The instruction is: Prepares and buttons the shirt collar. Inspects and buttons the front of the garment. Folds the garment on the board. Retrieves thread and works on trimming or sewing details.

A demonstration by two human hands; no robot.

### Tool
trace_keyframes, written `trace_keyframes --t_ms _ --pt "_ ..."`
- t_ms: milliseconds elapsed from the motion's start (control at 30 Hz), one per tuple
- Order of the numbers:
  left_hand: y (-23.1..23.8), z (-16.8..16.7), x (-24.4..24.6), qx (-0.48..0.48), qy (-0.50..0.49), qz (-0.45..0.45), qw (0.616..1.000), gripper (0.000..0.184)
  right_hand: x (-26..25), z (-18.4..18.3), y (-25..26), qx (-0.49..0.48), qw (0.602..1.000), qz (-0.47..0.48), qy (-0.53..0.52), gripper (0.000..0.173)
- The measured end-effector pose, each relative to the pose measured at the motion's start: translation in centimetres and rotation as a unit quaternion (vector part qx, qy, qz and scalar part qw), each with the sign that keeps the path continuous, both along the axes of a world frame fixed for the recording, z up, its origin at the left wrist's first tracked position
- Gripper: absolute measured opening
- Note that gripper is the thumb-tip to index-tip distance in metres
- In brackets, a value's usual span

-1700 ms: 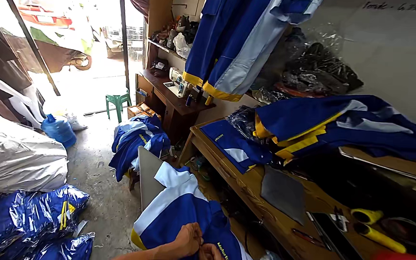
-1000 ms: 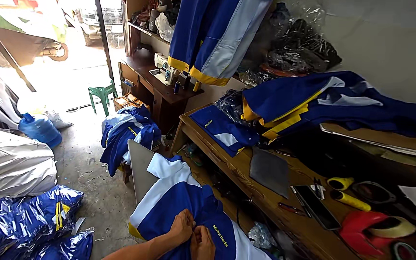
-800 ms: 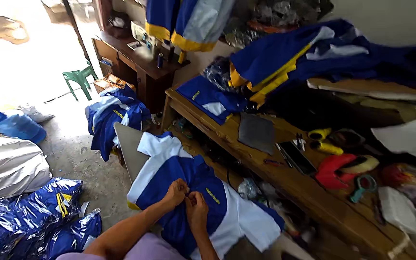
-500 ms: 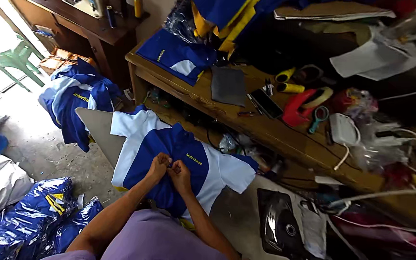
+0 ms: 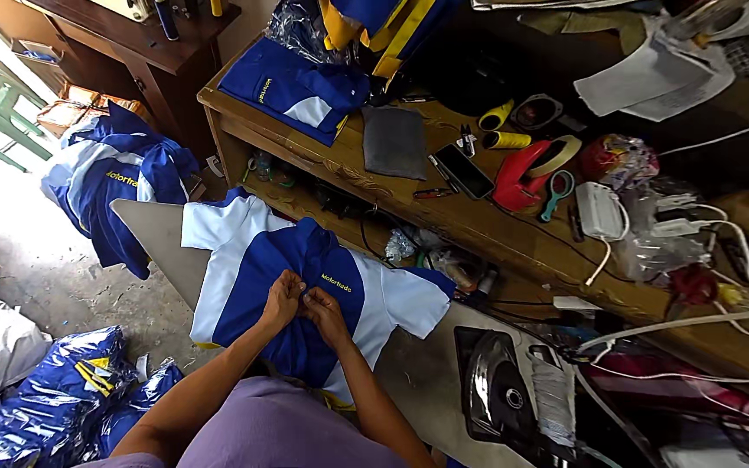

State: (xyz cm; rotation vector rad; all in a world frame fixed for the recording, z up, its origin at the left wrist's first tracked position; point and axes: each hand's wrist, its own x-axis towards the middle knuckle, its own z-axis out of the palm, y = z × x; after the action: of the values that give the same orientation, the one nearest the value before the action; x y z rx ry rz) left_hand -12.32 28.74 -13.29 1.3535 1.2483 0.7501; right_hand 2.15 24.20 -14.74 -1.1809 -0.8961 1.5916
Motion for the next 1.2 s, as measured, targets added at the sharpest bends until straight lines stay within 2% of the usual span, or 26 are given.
trace_keyframes --t_ms 167,233,300,333,400,467,533,567,633,700,767,900,1000,1067,1133,1200 --pt "0.4 -0.5 -0.2 -0.002 0.001 -0.021 1.000 0.016 0.3 0.1 0.5 -0.064 0.997 -0.008 0.052 0.024" --pt "0.9 -0.1 -1.0 0.009 0.014 -0.037 0.999 0.021 1.1 0.7 0.4 -0.073 0.997 -0.013 0.011 0.031" --pt "1.8 0.7 -3.1 0.065 0.080 -0.016 0.994 0.032 3.0 1.6 -0.5 -0.043 0.989 -0.033 -0.139 0.030" --pt "2.2 1.0 -4.8 0.103 0.128 0.007 0.986 0.037 4.4 2.0 -1.5 -0.019 0.969 -0.047 -0.242 0.029" --pt "3.1 1.3 -8.9 0.160 0.233 0.072 0.956 0.044 8.1 2.6 -4.2 0.017 0.893 -0.098 -0.439 0.038" --pt "3.6 1.5 -12.9 0.155 0.336 0.130 0.920 0.059 11.7 2.2 -7.3 0.011 0.828 -0.157 -0.539 0.055" --pt "3.2 1.2 -15.7 0.105 0.397 0.124 0.903 0.075 13.4 1.7 -9.9 -0.039 0.818 -0.172 -0.548 0.071" --pt "2.9 1.2 -16.2 0.074 0.412 0.099 0.903 0.076 13.2 1.4 -10.8 -0.059 0.820 -0.160 -0.546 0.072" --pt "2.4 1.6 -15.5 0.029 0.429 0.023 0.902 0.066 11.6 0.9 -11.6 -0.069 0.818 -0.119 -0.558 0.063" --pt "3.0 2.0 -14.4 0.012 0.428 -0.034 0.903 0.045 10.0 1.0 -10.9 -0.087 0.818 -0.069 -0.564 0.041" --pt "5.0 3.1 -13.7 0.048 0.407 -0.035 0.911 0.036 10.7 1.5 -9.2 -0.073 0.819 -0.063 -0.566 0.028" --pt "11.6 5.7 -12.6 0.091 0.394 -0.001 0.914 0.034 17.3 3.4 -3.5 -0.047 0.785 -0.139 -0.601 0.031" --pt "15.6 3.9 -11.0 0.108 0.425 0.020 0.898 0.034 20.5 4.4 0.8 -0.103 0.747 -0.116 -0.646 0.033" --pt "15.9 2.8 -9.8 0.134 0.433 0.024 0.891 0.043 19.4 5.2 2.2 -0.068 0.738 -0.114 -0.661 0.044" --pt "14.1 2.7 -8.4 0.191 0.415 0.019 0.890 0.048 16.3 5.3 2.6 -0.012 0.772 -0.099 -0.628 0.047" --pt "11.1 2.2 -6.9 0.191 0.364 -0.032 0.911 0.039 12.0 4.9 2.6 0.019 0.833 -0.033 -0.551 0.042"
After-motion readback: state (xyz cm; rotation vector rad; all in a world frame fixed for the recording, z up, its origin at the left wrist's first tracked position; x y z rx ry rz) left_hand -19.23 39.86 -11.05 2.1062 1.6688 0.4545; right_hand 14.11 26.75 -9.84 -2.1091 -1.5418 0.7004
